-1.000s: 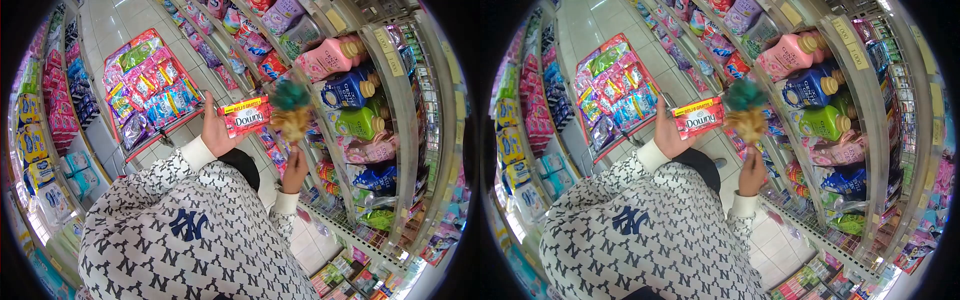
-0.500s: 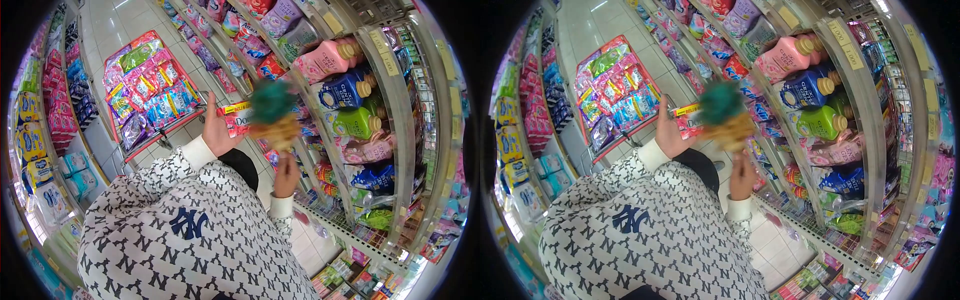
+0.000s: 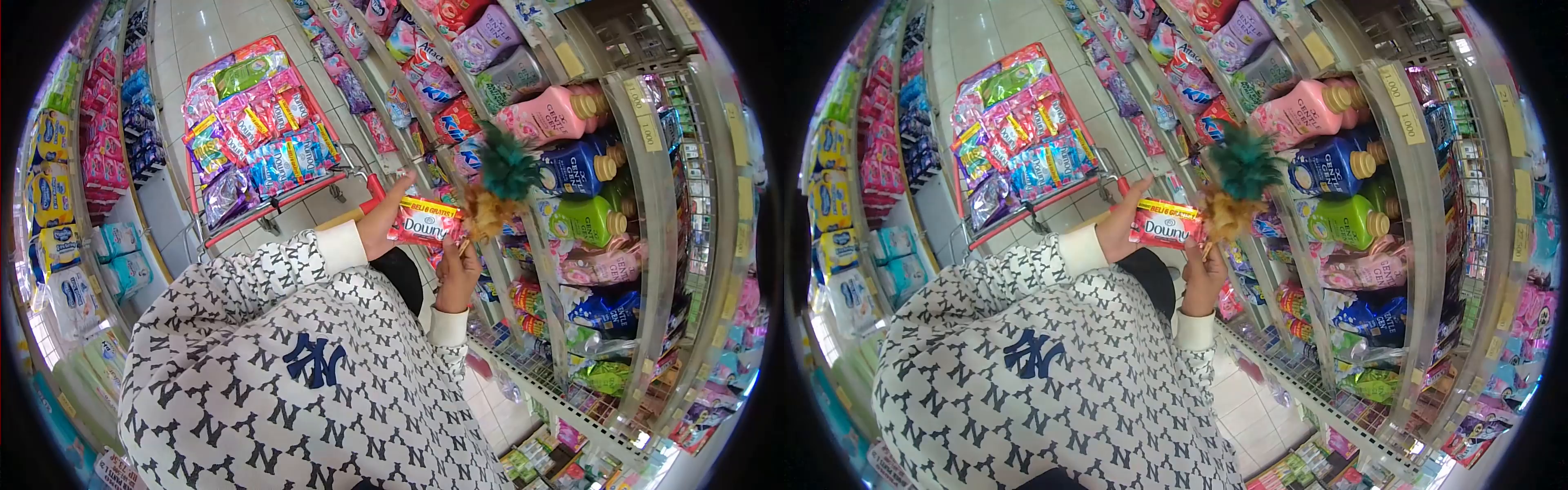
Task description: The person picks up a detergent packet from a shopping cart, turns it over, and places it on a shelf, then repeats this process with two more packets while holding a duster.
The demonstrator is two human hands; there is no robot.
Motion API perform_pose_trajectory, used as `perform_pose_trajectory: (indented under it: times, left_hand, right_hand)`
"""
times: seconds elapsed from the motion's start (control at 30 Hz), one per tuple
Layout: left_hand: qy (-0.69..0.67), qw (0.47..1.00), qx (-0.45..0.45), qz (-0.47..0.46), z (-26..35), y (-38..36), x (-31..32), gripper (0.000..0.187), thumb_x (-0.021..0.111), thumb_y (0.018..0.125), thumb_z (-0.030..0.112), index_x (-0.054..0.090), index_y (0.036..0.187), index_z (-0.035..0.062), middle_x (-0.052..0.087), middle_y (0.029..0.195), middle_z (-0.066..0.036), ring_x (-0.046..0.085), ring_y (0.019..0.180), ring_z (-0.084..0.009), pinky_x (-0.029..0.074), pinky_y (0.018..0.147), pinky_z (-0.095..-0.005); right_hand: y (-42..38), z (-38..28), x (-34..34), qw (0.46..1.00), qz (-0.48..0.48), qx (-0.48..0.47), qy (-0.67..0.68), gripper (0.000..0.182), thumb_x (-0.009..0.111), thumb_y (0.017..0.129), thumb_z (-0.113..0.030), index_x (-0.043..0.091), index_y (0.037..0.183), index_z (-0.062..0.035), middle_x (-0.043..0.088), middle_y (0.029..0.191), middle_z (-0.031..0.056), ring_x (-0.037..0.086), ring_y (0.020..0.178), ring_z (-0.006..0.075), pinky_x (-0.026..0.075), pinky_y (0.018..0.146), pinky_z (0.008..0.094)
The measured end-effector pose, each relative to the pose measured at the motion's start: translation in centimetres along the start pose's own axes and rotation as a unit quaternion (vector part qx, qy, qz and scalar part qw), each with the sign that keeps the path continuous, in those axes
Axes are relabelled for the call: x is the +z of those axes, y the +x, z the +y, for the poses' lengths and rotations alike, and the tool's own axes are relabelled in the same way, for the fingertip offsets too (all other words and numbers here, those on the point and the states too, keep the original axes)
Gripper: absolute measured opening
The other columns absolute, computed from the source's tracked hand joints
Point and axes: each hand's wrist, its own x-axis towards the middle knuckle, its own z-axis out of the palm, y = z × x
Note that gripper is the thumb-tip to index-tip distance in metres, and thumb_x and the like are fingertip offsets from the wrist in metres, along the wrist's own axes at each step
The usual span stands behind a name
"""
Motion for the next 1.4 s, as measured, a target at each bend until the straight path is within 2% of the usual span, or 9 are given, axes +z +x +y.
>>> perform_pose_trajectory:
  times: [0.3, 0.33, 0.4, 0.63, 0.7, 0.8, 1.03, 1.13, 1.4]
  left_hand:
    - [-0.096, 0.989, -0.096, -0.053, -1.5, 1.6, -3.3, 0.076, 0.056, 0.086, 0.066, 0.049, 0.132, 0.0048, 0.054, 0.117, -0.005, 0.053, 0.107, -0.0190, 0.043, 0.098, -0.0357]
    - [0.099, 0.990, 0.071, -0.078, -1.6, 1.4, -3.6, 0.072, 0.058, 0.087, 0.061, 0.049, 0.132, 0.0045, 0.054, 0.120, -0.006, 0.054, 0.110, -0.0196, 0.044, 0.098, -0.0361]
    - [0.455, 0.798, 0.380, -0.109, -2.0, 0.4, -4.4, 0.065, 0.063, 0.090, 0.051, 0.049, 0.133, 0.0040, 0.054, 0.125, -0.007, 0.054, 0.114, -0.0210, 0.045, 0.097, -0.0371]
    - [-0.100, 0.882, 0.188, -0.420, -0.1, 1.0, -6.8, 0.062, 0.049, 0.097, 0.045, 0.040, 0.143, 0.0044, 0.045, 0.144, -0.015, 0.046, 0.131, -0.0286, 0.036, 0.110, -0.0455]
    - [-0.278, 0.910, 0.084, -0.295, 2.3, -0.5, -2.0, 0.075, 0.043, 0.095, 0.061, 0.040, 0.145, 0.0056, 0.044, 0.147, -0.016, 0.043, 0.135, -0.0313, 0.034, 0.112, -0.0471]
    - [-0.286, 0.940, 0.055, -0.180, 2.4, -0.7, -1.8, 0.083, 0.042, 0.091, 0.070, 0.043, 0.143, 0.0043, 0.048, 0.143, -0.018, 0.045, 0.132, -0.0341, 0.034, 0.112, -0.0480]
    - [-0.232, 0.963, 0.056, -0.125, 2.2, -0.8, -1.4, 0.081, 0.044, 0.088, 0.074, 0.055, 0.129, 0.0049, 0.059, 0.129, -0.015, 0.055, 0.120, -0.0324, 0.039, 0.107, -0.0458]
    - [-0.219, 0.970, 0.048, -0.092, 1.4, -0.8, -1.3, 0.072, 0.044, 0.087, 0.075, 0.064, 0.114, 0.0118, 0.067, 0.115, -0.011, 0.063, 0.110, -0.0288, 0.048, 0.099, -0.0431]
    - [-0.299, 0.900, -0.050, -0.312, -1.6, 2.9, -7.8, 0.074, 0.042, 0.095, 0.060, 0.046, 0.136, -0.0022, 0.047, 0.142, -0.023, 0.043, 0.133, -0.0383, 0.034, 0.113, -0.0503]
  right_hand:
    - [1.5, -0.8, 1.5, 0.968, -0.072, -0.194, -0.143, 0.007, 0.069, 0.091, -0.009, 0.064, 0.092, -0.0034, 0.055, 0.075, -0.0064, 0.045, 0.063, 0.0007, 0.033, 0.055, 0.0180]
    - [1.1, -0.9, 1.3, 0.963, -0.111, -0.154, -0.189, 0.013, 0.068, 0.091, -0.008, 0.064, 0.100, 0.0008, 0.062, 0.090, 0.0000, 0.054, 0.081, 0.0062, 0.045, 0.069, 0.0237]
    - [0.0, -0.3, 1.4, 0.945, -0.180, -0.155, -0.225, 0.014, 0.067, 0.092, -0.008, 0.064, 0.101, 0.0020, 0.062, 0.090, 0.0007, 0.055, 0.079, 0.0065, 0.045, 0.068, 0.0232]
    - [-1.9, 0.2, -0.1, 0.952, -0.178, -0.086, -0.232, 0.021, 0.061, 0.097, -0.013, 0.067, 0.106, 0.0050, 0.065, 0.082, 0.0035, 0.060, 0.076, 0.0083, 0.046, 0.067, 0.0220]
    - [-0.1, 0.9, -2.9, 0.933, -0.100, -0.121, -0.324, 0.021, 0.059, 0.098, -0.012, 0.067, 0.106, 0.0050, 0.065, 0.082, 0.0037, 0.060, 0.076, 0.0084, 0.047, 0.068, 0.0224]
    - [1.8, 0.1, -5.6, 0.950, 0.049, -0.109, -0.290, 0.021, 0.058, 0.097, -0.012, 0.068, 0.108, 0.0041, 0.067, 0.085, 0.0055, 0.059, 0.075, 0.0084, 0.047, 0.067, 0.0231]
    - [-2.0, -1.2, -2.9, 0.882, -0.131, -0.151, -0.428, 0.021, 0.062, 0.094, -0.010, 0.068, 0.107, 0.0047, 0.071, 0.090, 0.0088, 0.060, 0.076, 0.0106, 0.050, 0.070, 0.0257]
    - [1.3, 1.6, -6.0, 0.918, 0.014, -0.188, -0.350, 0.023, 0.063, 0.094, -0.013, 0.068, 0.109, 0.0037, 0.072, 0.092, 0.0108, 0.063, 0.078, 0.0143, 0.051, 0.073, 0.0281]
    - [-1.1, 0.2, -3.9, 0.888, -0.080, -0.228, -0.391, 0.015, 0.064, 0.093, -0.014, 0.070, 0.099, -0.0022, 0.065, 0.079, 0.0132, 0.059, 0.065, 0.0162, 0.046, 0.060, 0.0298]
